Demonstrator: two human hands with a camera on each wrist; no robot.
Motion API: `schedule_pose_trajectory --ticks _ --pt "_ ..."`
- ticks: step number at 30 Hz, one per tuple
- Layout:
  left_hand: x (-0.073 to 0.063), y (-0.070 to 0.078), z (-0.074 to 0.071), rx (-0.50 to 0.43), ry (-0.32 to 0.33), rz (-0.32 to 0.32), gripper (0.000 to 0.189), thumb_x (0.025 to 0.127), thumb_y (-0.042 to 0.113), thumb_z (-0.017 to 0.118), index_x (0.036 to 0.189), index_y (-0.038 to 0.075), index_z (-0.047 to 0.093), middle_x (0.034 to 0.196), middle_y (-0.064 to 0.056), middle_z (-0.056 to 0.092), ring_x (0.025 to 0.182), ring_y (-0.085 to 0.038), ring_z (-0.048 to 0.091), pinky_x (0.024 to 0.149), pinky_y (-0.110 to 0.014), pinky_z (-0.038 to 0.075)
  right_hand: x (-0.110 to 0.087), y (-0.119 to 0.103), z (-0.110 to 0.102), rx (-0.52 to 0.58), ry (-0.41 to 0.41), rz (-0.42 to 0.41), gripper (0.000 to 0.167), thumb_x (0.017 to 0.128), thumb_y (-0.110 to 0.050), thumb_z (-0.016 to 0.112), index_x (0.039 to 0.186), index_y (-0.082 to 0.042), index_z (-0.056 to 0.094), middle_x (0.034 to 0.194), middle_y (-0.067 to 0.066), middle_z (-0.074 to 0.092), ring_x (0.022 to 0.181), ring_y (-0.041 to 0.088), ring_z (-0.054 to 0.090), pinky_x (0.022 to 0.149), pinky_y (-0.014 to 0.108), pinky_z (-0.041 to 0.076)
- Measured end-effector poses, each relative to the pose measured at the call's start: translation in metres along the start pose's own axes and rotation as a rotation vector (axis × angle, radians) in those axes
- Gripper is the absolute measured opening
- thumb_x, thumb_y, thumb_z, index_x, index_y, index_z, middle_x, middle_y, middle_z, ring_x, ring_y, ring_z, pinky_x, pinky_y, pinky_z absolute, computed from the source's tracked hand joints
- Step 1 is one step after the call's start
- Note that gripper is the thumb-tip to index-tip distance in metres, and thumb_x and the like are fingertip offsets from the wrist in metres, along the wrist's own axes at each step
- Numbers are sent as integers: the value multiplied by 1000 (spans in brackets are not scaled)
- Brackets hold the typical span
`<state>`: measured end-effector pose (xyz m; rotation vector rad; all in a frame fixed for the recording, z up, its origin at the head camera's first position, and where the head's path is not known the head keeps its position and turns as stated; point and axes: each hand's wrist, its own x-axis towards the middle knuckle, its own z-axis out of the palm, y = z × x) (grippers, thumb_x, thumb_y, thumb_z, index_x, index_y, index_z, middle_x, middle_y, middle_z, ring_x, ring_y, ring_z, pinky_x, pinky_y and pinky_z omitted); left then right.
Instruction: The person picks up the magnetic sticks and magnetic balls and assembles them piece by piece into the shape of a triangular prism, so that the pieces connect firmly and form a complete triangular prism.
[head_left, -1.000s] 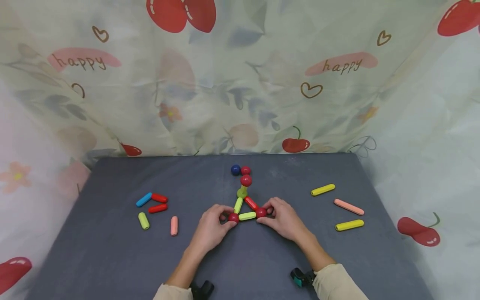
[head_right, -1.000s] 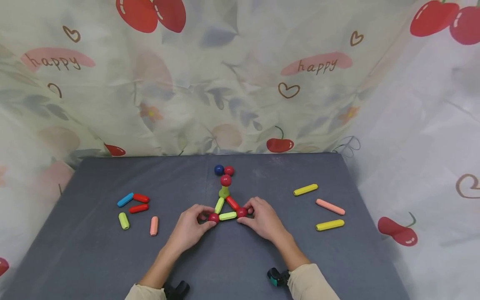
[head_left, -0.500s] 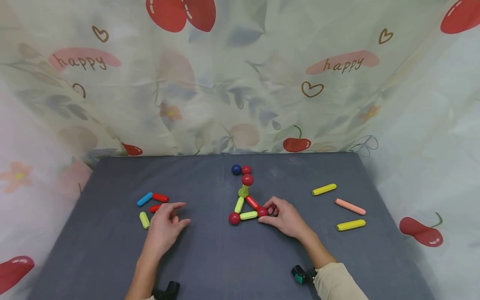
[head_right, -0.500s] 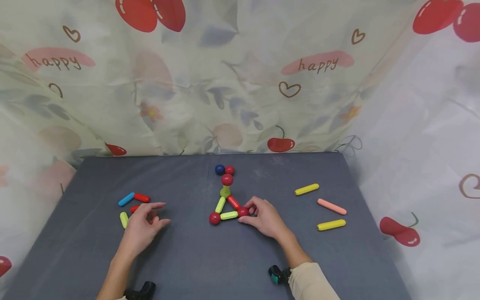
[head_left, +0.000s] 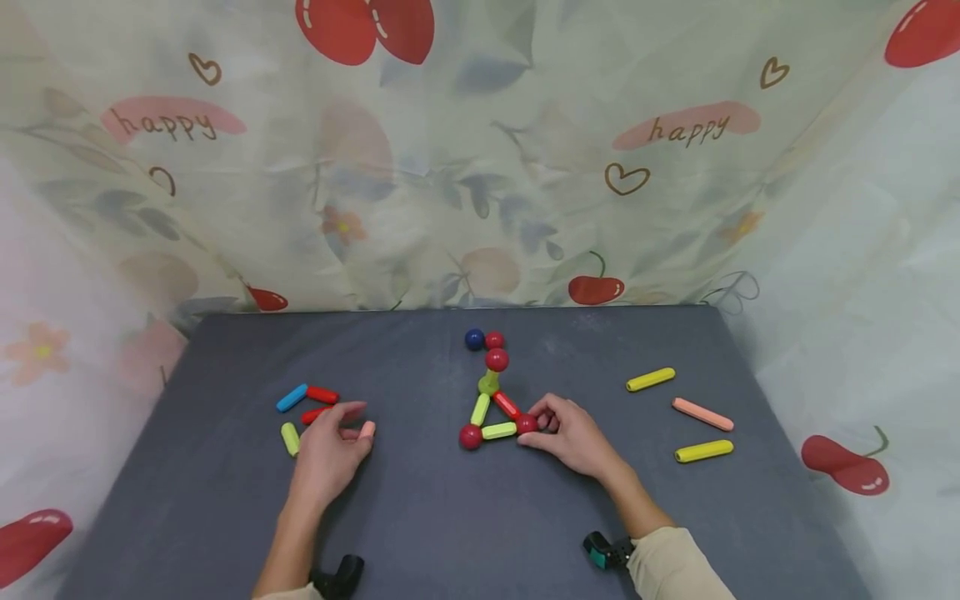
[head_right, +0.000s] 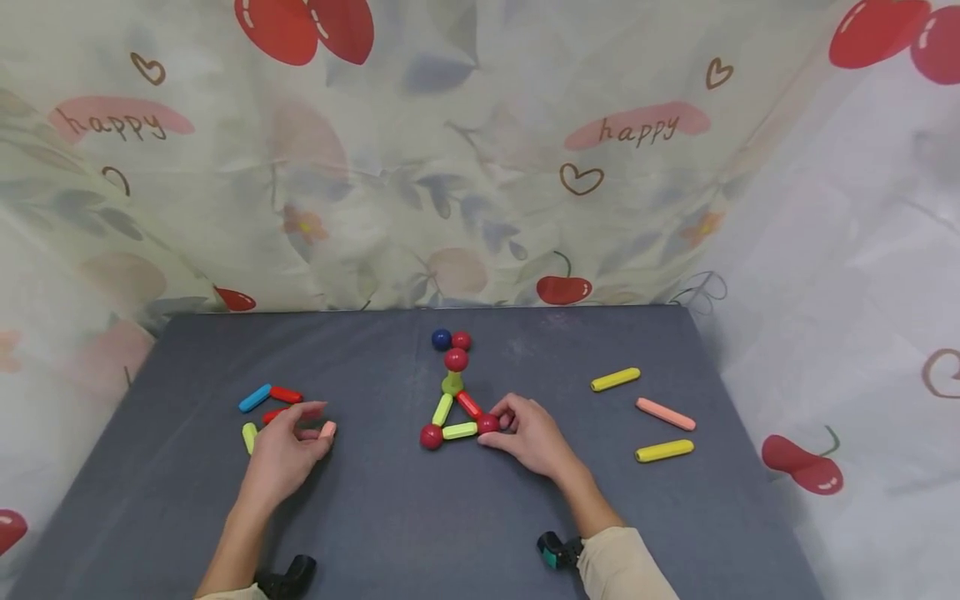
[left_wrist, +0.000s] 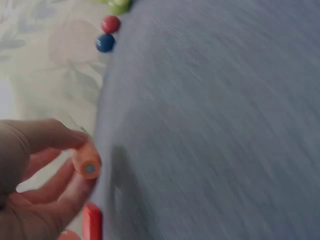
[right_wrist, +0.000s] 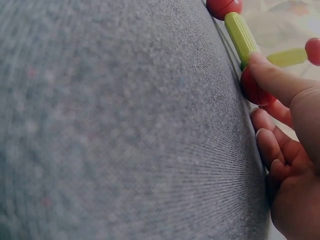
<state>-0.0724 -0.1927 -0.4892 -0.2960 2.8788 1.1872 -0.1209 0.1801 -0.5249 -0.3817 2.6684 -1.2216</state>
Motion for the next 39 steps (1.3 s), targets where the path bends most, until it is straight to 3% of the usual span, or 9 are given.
schedule_pose_trajectory --ticks 5,10,15,22,28,31,35,39 --pt "8 24 10 -231 44 7 59 95 35 72 148 18 51 130 -6 71 107 -21 75 91 -36 60 0 0 0 4 -5 -16 34 81 -40 87 105 -27 66 90 -5 60 82 14 51 74 26 43" --pt "14 50 30 -441 91 70 61 87 23 83 142 20 56 116 -3 76 102 -18 75 84 -24 60 0 1 1 14 -6 -18 34 81 -40 86 105 -27 66 90 -5 60 81 13 51 73 25 43" --pt "11 66 56 -554 21 169 59 81 14 87 134 23 62 111 -3 75 97 -18 76 80 -22 60 1 2 2 18 -3 -13 33 81 -39 86 105 -28 66 91 -5 60 82 14 51 74 26 43" --pt "2 71 78 -577 -110 210 59 77 6 87 130 19 65 108 -3 76 95 -18 77 82 -26 61 2 2 3 11 -1 -22 33 82 -41 86 105 -29 66 91 -6 59 82 12 50 75 26 43" --pt "-1 73 81 -468 -162 221 55 78 10 88 128 15 67 108 0 75 98 -15 74 86 -27 61 1 3 2 6 11 -17 33 81 -39 87 104 -29 65 90 -6 59 82 13 50 75 26 43" --pt "2 70 77 -468 -236 230 56 78 14 89 129 17 67 115 -1 73 105 -15 72 91 -28 59 1 4 2 4 13 -25 33 81 -39 86 104 -29 66 90 -6 59 82 13 50 75 26 43" --pt "20 65 61 -541 -314 246 55 81 17 87 132 12 65 126 -9 70 116 -21 69 98 -33 57 1 5 2 2 16 -31 33 82 -40 86 104 -28 66 90 -6 59 81 11 50 74 25 43" --pt "54 77 51 -447 -242 242 43 88 22 82 128 13 67 125 -10 70 112 -25 70 94 -40 59 0 5 2 6 20 -26 33 81 -40 87 104 -29 66 90 -6 59 82 12 50 74 26 42"
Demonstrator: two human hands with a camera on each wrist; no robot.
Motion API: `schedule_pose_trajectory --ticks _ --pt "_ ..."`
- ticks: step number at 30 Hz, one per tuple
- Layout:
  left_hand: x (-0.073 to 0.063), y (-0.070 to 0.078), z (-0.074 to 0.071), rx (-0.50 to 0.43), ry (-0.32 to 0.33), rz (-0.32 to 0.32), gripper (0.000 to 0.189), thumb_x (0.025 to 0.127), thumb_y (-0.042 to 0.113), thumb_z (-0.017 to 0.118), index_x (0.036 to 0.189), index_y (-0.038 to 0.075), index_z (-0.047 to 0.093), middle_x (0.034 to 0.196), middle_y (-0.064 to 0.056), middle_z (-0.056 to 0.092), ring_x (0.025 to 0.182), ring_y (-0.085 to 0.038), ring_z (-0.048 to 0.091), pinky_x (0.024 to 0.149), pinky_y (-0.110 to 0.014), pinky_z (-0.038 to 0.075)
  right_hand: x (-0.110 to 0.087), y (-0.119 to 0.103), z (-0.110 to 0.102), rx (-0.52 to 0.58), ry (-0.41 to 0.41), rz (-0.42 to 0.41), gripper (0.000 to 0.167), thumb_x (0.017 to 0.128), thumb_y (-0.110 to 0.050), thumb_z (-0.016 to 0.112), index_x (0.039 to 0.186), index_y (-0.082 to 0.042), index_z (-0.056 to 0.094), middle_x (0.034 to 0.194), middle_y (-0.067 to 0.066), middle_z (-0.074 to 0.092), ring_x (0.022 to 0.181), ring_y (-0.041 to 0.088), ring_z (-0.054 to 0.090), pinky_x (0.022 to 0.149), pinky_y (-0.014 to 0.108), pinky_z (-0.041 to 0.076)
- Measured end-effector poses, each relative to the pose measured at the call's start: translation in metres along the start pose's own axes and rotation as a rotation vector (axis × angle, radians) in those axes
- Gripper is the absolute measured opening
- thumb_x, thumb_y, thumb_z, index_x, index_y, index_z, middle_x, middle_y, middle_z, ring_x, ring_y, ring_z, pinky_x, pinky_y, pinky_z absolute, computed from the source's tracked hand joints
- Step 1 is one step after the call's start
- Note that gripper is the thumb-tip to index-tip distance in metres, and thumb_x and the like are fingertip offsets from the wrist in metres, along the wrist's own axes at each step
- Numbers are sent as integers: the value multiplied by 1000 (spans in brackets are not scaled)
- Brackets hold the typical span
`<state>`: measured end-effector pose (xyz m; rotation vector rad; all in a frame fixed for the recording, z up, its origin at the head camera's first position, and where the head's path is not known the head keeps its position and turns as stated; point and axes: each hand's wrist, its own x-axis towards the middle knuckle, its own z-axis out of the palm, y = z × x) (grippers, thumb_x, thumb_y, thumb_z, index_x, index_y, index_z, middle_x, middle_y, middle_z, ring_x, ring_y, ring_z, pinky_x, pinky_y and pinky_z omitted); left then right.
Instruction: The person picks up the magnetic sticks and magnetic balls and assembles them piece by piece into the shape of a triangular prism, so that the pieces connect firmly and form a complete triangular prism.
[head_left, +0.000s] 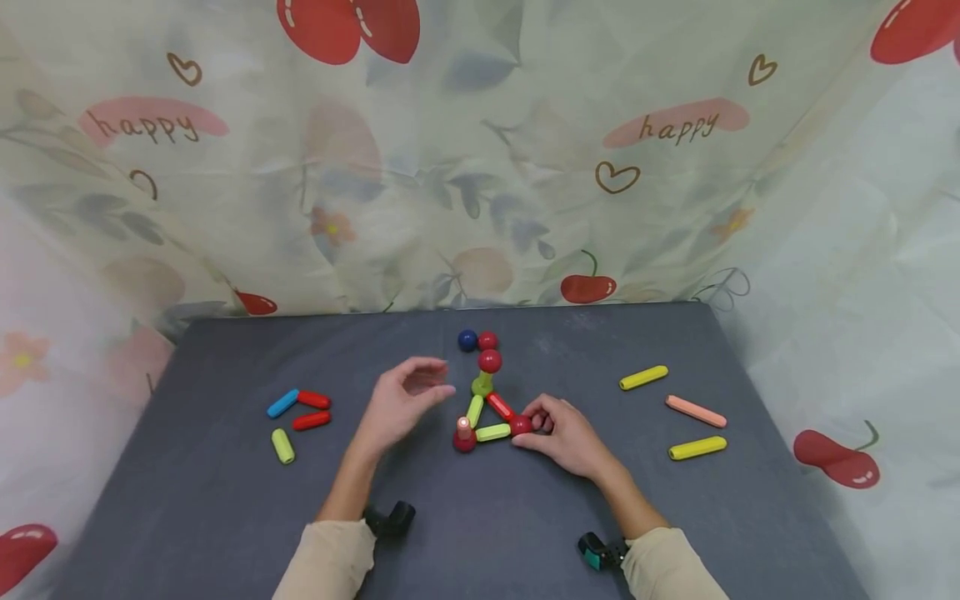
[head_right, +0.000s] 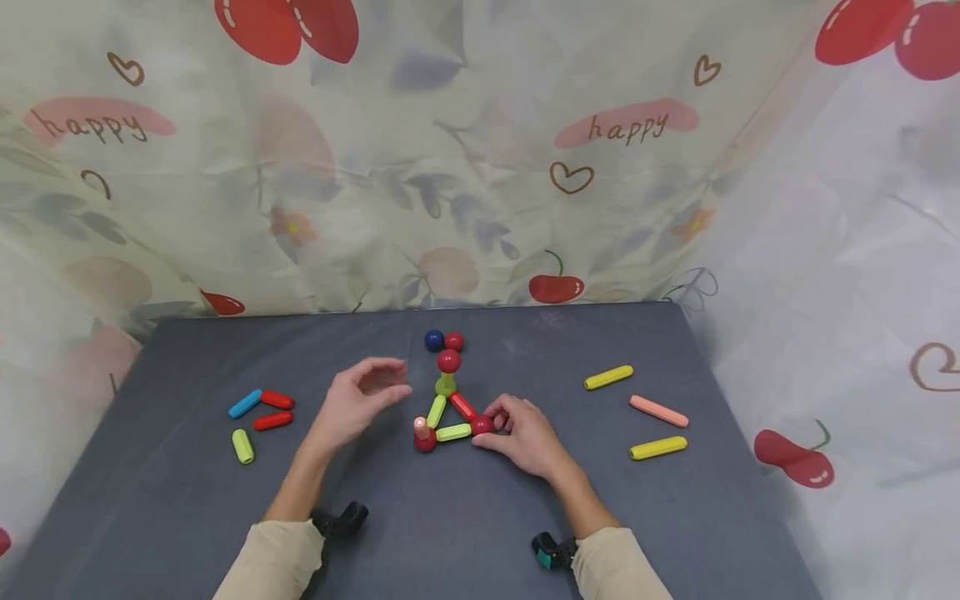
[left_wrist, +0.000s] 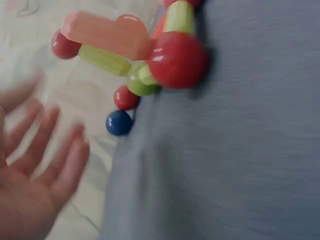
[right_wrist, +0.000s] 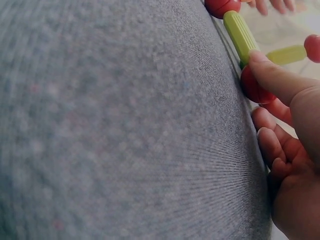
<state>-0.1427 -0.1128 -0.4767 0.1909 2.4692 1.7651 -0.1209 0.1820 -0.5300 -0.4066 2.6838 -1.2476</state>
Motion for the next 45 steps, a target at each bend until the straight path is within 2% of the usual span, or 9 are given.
schedule_pose_trajectory --ticks 6,9,14,21,25,30,34,38,45 --pt "70 -3 10 279 38 -7 42 92 28 78 129 15 66 125 -3 68 109 -23 67 93 -42 57 -1 2 0 -5 0 -8 34 81 -42 86 104 -30 65 90 -7 59 82 13 50 75 26 43" --pt "92 -10 15 375 23 -29 47 91 31 78 133 14 64 128 -4 66 108 -24 65 93 -42 55 0 4 0 0 -2 -12 33 81 -43 86 104 -29 65 90 -7 59 81 12 50 74 26 43" --pt "109 -18 20 488 -30 -35 54 90 37 79 135 13 64 130 -7 65 114 -28 60 100 -46 50 1 6 1 10 -10 -5 34 81 -44 85 104 -30 65 90 -7 60 81 12 51 74 26 43" --pt "112 -18 23 585 -36 -38 47 91 39 77 130 16 68 123 -8 68 118 -31 60 103 -48 48 1 3 0 7 -18 9 33 81 -44 86 104 -32 65 90 -7 59 82 13 51 74 26 43" --pt "108 -18 20 602 0 -47 43 92 39 76 128 17 68 120 -9 67 116 -32 60 101 -48 48 1 2 0 7 -19 11 33 81 -44 86 104 -31 65 90 -7 59 82 13 50 74 26 43" --pt "90 -6 5 503 71 -32 43 93 40 75 129 18 67 121 -8 66 107 -28 58 94 -46 49 1 2 0 10 -16 14 33 81 -43 86 104 -30 65 90 -6 59 82 13 50 74 26 42" --pt "61 8 -9 412 121 -30 44 93 43 74 129 21 64 120 -3 65 101 -23 57 88 -42 48 -1 3 -1 20 -15 5 33 81 -43 86 104 -29 65 90 -6 59 81 14 50 74 26 42" --pt "30 19 -12 376 138 20 41 92 43 76 126 22 65 118 2 66 102 -23 59 85 -40 49 -1 3 -2 28 -15 13 34 81 -43 86 104 -29 65 90 -5 59 81 14 50 73 26 43" --pt "-19 27 -3 346 43 122 36 89 36 80 123 28 68 112 9 66 102 -26 61 77 -31 49 1 2 0 31 -18 4 35 81 -44 86 104 -28 65 90 -5 59 81 13 49 73 26 42"
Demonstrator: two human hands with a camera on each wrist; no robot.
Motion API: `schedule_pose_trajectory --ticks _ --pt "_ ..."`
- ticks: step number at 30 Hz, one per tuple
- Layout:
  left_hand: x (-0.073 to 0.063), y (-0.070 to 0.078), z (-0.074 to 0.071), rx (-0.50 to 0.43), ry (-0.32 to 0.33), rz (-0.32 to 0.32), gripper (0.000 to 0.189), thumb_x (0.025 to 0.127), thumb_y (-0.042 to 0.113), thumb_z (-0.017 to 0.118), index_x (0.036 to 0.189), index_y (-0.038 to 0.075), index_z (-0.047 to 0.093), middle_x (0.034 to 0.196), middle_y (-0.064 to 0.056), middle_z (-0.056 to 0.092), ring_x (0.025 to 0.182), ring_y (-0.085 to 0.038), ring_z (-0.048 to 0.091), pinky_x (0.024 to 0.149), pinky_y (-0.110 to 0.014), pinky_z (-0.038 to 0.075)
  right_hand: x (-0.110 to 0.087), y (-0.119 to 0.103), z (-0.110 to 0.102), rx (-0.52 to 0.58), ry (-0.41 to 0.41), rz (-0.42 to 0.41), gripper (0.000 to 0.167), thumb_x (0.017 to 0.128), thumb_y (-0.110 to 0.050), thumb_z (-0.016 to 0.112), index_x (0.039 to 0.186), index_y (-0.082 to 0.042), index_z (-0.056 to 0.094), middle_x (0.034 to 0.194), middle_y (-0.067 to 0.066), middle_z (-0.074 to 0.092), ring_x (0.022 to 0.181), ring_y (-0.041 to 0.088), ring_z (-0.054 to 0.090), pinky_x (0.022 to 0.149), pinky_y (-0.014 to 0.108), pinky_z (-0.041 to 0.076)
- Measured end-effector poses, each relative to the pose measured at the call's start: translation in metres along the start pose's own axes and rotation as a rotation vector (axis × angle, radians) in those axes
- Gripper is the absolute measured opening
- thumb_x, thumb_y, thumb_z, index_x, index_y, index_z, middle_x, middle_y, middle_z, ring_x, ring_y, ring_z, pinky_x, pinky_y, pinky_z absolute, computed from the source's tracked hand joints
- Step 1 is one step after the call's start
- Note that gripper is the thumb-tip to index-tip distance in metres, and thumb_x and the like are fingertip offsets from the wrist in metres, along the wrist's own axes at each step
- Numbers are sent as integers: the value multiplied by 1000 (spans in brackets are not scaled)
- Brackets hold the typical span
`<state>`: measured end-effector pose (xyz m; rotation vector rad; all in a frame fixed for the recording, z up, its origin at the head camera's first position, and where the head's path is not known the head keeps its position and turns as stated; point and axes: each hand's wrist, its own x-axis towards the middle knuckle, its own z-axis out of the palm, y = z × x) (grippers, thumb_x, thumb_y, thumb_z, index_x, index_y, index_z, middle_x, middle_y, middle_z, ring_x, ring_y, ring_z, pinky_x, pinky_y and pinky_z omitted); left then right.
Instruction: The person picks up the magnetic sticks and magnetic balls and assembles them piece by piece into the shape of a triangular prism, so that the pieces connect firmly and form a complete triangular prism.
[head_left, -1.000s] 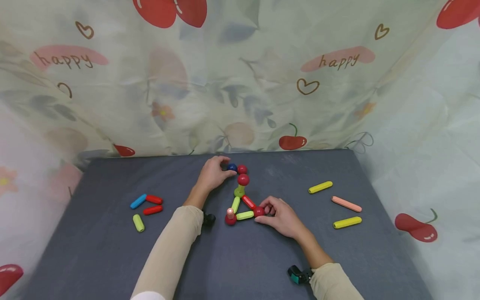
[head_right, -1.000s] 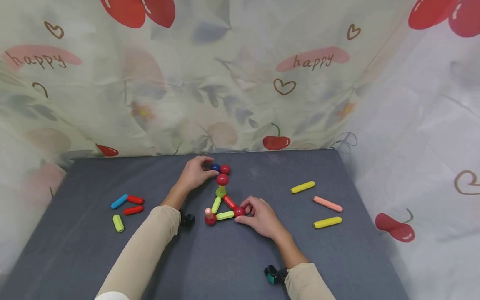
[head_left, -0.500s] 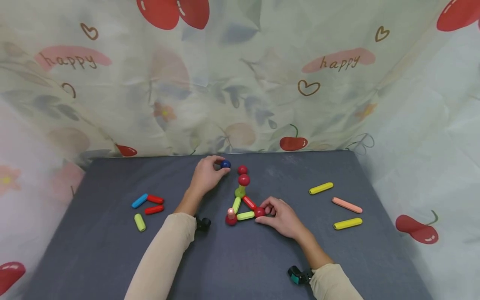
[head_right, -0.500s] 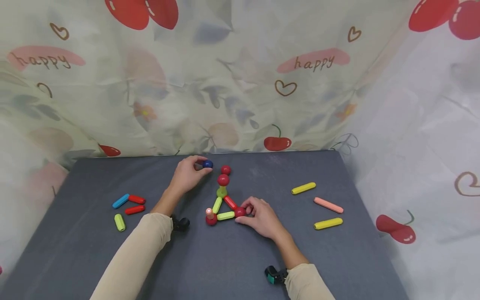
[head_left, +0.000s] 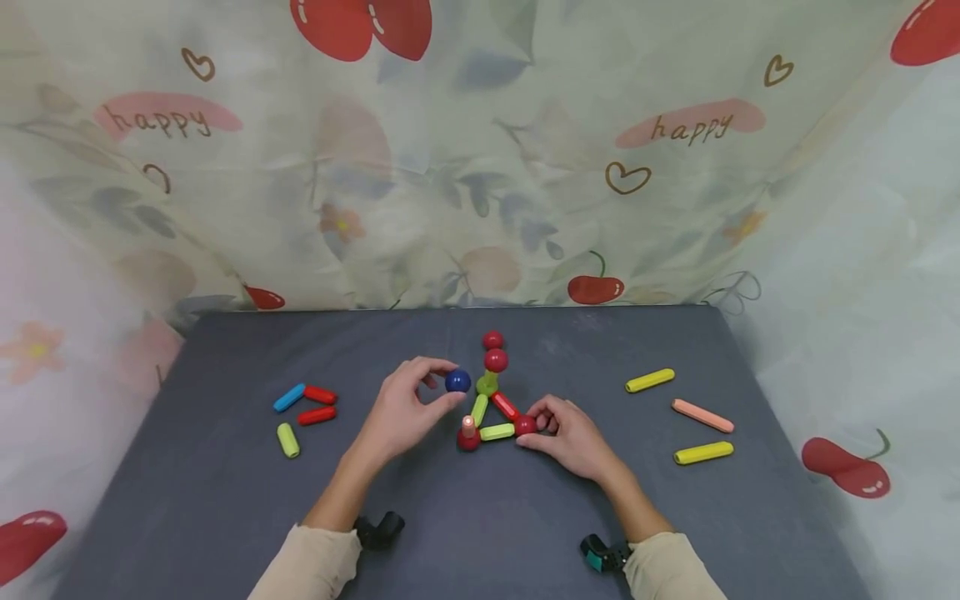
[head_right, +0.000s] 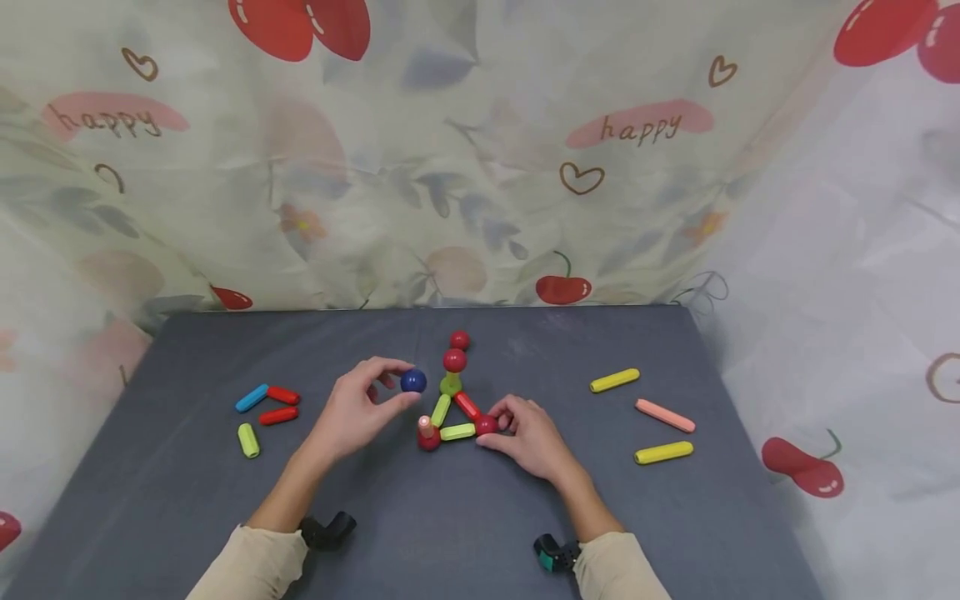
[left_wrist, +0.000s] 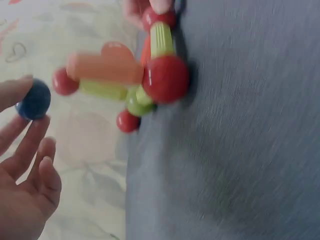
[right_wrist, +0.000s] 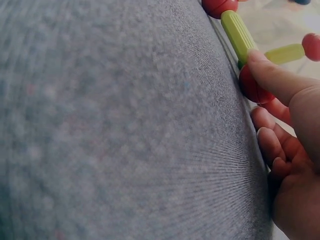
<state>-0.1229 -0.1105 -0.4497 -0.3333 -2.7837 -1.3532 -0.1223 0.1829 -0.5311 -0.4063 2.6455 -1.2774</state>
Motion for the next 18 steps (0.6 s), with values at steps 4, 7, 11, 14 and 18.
schedule_pose_trajectory --ticks 4,7,11,14,18 --pt "-13 5 5 -29 -64 25 34 90 36 79 122 33 68 109 14 64 102 -25 61 75 -28 49 -1 -1 0 0 4 4 35 81 -43 86 104 -28 65 90 -5 59 82 14 50 73 26 42" --pt "-18 4 8 -31 -87 25 33 90 35 79 120 35 68 107 16 64 101 -23 61 74 -27 49 -1 -3 0 0 5 8 34 81 -42 86 104 -28 65 90 -5 59 82 15 50 73 26 42" --pt "-21 2 10 -29 -102 14 33 88 33 81 119 36 68 105 17 64 98 -18 59 73 -26 49 -1 -3 0 -4 4 9 34 81 -41 86 104 -27 65 90 -4 59 82 14 50 73 26 42" --pt "-21 0 12 -32 -119 21 35 87 34 82 119 36 68 106 17 64 97 -19 60 73 -26 49 -1 -3 0 -2 9 5 35 81 -42 86 104 -27 65 90 -4 59 82 14 50 73 26 42" --pt "-21 -2 12 -48 -147 39 36 87 37 82 120 37 67 108 17 64 99 -21 61 74 -27 51 -2 -3 -1 -4 8 7 35 81 -42 86 105 -28 65 90 -5 59 82 14 50 74 26 42"
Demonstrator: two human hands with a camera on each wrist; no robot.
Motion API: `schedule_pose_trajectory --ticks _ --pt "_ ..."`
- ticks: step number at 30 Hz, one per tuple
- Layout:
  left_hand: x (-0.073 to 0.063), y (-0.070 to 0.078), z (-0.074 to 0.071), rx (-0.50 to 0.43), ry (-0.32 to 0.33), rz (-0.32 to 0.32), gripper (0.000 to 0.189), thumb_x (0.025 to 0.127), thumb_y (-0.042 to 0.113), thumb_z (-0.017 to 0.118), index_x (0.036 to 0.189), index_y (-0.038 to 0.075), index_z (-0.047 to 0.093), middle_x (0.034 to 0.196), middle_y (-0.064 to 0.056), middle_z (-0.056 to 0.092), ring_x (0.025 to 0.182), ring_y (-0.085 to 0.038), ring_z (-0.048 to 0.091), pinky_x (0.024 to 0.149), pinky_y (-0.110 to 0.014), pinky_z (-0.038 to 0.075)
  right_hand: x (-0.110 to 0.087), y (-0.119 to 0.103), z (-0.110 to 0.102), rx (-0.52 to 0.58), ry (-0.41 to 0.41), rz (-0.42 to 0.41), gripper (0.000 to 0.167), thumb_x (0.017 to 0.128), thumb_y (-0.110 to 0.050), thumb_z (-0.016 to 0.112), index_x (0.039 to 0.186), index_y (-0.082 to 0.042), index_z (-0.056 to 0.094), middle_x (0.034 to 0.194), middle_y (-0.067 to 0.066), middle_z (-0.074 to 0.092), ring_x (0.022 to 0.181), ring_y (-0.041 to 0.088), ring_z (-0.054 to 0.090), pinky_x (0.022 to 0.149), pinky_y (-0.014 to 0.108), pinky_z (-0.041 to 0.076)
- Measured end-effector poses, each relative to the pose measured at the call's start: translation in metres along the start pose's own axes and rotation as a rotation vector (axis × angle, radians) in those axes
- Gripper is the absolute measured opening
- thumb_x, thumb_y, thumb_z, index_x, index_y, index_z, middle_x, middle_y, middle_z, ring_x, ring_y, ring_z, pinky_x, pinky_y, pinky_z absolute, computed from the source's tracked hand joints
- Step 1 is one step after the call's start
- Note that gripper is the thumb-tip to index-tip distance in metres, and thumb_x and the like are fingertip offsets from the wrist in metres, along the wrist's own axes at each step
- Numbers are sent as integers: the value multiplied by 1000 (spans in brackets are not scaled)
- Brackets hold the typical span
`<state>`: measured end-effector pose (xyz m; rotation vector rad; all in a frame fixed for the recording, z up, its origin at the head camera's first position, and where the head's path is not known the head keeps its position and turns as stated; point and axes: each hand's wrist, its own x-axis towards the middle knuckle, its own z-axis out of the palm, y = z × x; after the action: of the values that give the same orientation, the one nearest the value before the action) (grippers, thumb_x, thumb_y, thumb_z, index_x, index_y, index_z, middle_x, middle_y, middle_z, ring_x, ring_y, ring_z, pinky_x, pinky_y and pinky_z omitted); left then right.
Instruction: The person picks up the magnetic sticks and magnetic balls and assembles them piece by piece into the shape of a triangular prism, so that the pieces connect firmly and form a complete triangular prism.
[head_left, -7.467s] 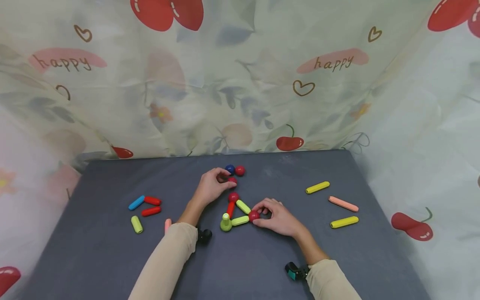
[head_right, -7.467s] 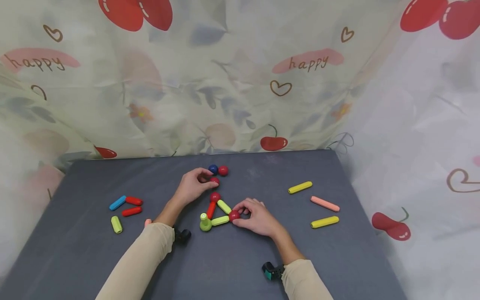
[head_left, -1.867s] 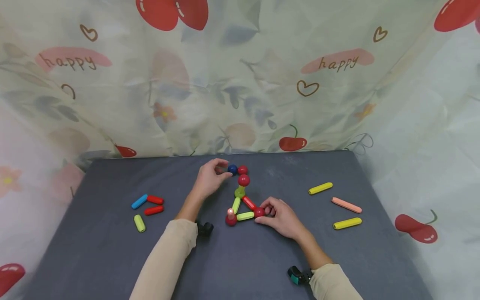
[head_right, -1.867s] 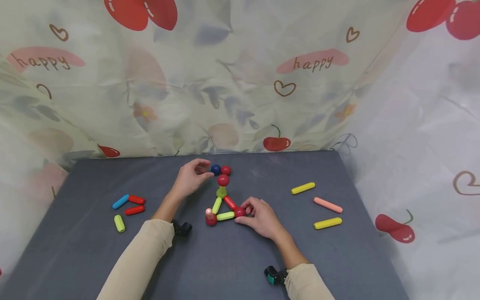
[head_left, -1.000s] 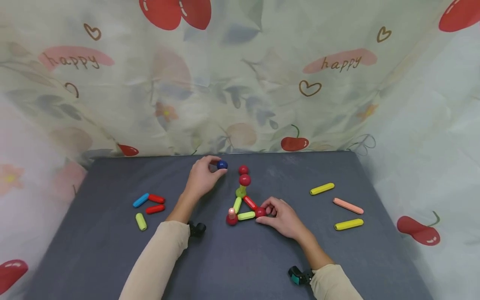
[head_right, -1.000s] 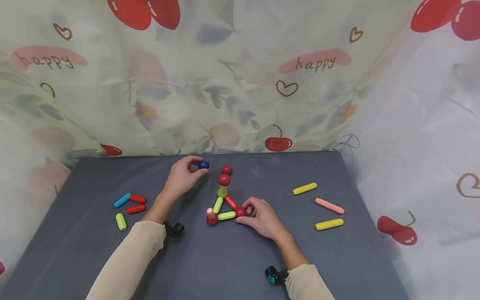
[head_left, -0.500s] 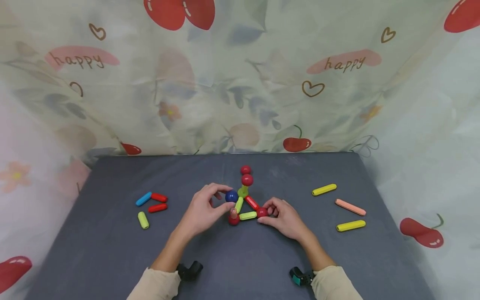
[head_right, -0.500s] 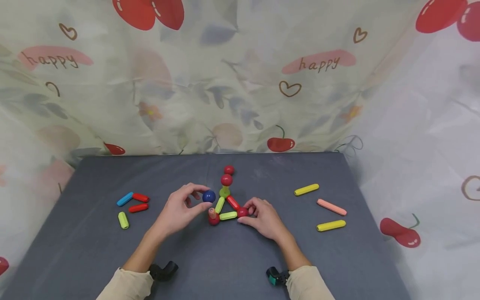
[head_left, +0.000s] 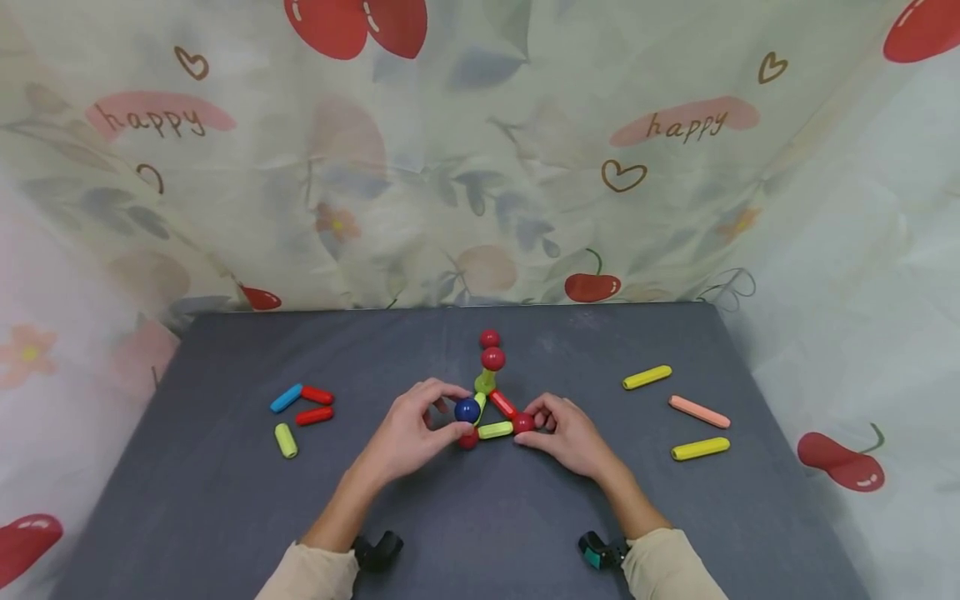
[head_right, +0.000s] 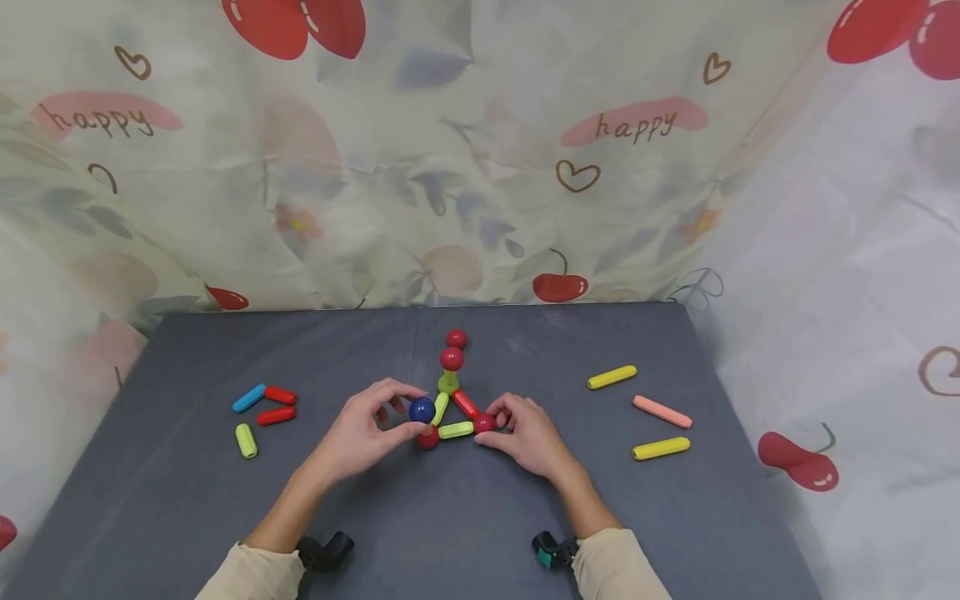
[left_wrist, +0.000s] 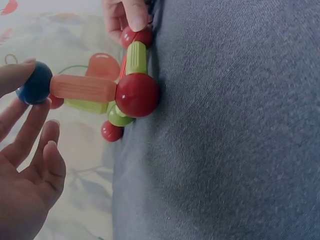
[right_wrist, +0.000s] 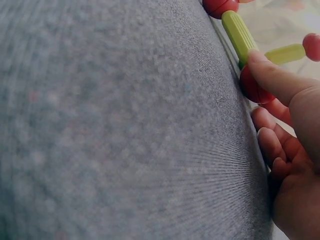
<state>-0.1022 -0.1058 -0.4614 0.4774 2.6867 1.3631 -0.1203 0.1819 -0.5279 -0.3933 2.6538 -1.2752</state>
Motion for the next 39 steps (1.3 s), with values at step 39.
schedule_pose_trajectory --ticks 39 --pt "20 -39 24 54 117 -174 22 84 27 85 95 16 68 91 -1 62 78 -13 57 72 -32 50 5 -38 16 -272 120 -206 8 93 -21 75 95 -20 67 96 -6 58 85 9 50 78 29 47"
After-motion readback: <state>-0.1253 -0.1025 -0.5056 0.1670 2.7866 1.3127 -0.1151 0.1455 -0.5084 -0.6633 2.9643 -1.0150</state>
